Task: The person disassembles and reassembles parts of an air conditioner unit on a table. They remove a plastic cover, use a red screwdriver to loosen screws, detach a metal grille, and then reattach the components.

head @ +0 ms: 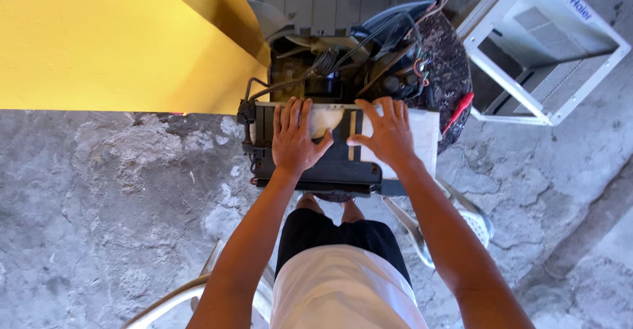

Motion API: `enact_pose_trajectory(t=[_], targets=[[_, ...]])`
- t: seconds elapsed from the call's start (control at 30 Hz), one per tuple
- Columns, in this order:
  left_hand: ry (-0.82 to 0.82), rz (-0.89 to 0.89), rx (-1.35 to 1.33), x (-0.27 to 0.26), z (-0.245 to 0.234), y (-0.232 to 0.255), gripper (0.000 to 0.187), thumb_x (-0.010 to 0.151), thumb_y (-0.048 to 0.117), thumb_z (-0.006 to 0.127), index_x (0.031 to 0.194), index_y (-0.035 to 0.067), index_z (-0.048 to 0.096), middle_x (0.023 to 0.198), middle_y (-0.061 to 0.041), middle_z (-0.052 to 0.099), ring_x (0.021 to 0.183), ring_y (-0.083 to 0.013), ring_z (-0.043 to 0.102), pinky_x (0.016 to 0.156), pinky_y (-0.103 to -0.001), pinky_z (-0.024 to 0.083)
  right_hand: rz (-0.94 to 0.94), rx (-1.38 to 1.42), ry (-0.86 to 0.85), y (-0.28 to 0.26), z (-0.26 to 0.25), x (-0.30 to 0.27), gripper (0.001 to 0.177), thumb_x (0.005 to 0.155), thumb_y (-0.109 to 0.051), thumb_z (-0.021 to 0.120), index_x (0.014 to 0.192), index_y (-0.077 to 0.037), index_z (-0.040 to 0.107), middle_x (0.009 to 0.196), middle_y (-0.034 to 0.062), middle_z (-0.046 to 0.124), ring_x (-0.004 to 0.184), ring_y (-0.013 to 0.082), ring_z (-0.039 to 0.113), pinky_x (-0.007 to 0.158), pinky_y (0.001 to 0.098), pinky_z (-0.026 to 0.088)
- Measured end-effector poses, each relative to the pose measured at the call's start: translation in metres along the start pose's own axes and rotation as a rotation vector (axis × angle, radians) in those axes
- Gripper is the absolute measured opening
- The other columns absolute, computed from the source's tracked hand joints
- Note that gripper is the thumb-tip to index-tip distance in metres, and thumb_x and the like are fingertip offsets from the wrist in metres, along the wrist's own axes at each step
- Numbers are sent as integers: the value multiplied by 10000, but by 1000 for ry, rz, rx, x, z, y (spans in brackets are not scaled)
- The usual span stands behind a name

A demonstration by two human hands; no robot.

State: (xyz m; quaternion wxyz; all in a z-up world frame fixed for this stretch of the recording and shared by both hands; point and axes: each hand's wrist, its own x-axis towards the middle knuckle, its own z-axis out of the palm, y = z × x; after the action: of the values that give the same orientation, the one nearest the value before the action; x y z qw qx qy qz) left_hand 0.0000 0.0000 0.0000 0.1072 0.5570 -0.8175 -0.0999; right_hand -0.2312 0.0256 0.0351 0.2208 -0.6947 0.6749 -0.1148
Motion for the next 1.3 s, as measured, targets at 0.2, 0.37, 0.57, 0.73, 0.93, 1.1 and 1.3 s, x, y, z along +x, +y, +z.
enact_pose_trajectory(t=[0.2, 0.37, 0.57, 0.73, 0.93, 1.1, 1.3], targets=[[19, 56, 17, -1, -1, -3, 800, 938, 556, 573, 1515, 15, 451, 1475, -181, 486, 1478, -336, 376, 1260, -531, 207, 95, 8, -33, -11, -2, 1, 906, 634, -551, 875, 1417, -200, 583, 1287, 159, 521, 1250, 415, 458, 1148, 552, 318], [54, 109, -35, -3, -3, -2, 744, 988, 460, 577, 1521, -38, 432, 1536, -201, 450, 1512, -344, 351, 1272, -549, 221, 105, -5, 33, -15, 2, -1, 912, 602, -521, 902, 1398, -189, 606, 1329, 158, 535, 1304, 439, 436, 1140, 569, 300], [24, 196, -153, 1, 5, 47, 593, 1045, 289, 511, 1523, -54, 431, 1601, -213, 414, 1555, -362, 317, 1288, -542, 214, 173, 53, 78, -5, 14, -5, 868, 605, -439, 934, 1352, -138, 607, 1317, 122, 554, 1275, 401, 470, 1118, 508, 358], [-33, 199, -104, 15, 18, 64, 532, 1014, 236, 510, 1470, -35, 469, 1520, -203, 485, 1487, -385, 378, 1242, -568, 194, 124, 92, 126, 4, 17, -9, 836, 637, -389, 910, 1379, -153, 606, 1334, 109, 557, 1293, 369, 489, 1131, 481, 376], [6, 102, -50, 19, 15, 77, 430, 1016, 215, 518, 1415, 55, 538, 1405, -153, 587, 1414, -345, 487, 1250, -630, 175, -22, 230, 61, 24, -9, -9, 835, 698, -392, 909, 1400, -91, 573, 1392, 181, 519, 1338, 386, 440, 1136, 536, 337], [-46, 29, -32, 29, 10, 91, 400, 1048, 215, 506, 1402, 39, 568, 1376, -172, 604, 1393, -356, 512, 1258, -638, 190, 152, 827, 115, 135, -36, -24, 336, 1000, -209, 734, 1332, -176, 692, 1301, 72, 685, 1167, 200, 737, 984, 375, 633], [-2, 26, -24, 35, 2, 105, 360, 1046, 183, 519, 1369, 35, 580, 1365, -174, 617, 1355, -364, 541, 1270, -589, 264, 600, 224, 347, 350, 33, -27, 99, 989, -147, 710, 1086, -157, 728, 1092, 61, 744, 981, 225, 718, 819, 378, 594]])
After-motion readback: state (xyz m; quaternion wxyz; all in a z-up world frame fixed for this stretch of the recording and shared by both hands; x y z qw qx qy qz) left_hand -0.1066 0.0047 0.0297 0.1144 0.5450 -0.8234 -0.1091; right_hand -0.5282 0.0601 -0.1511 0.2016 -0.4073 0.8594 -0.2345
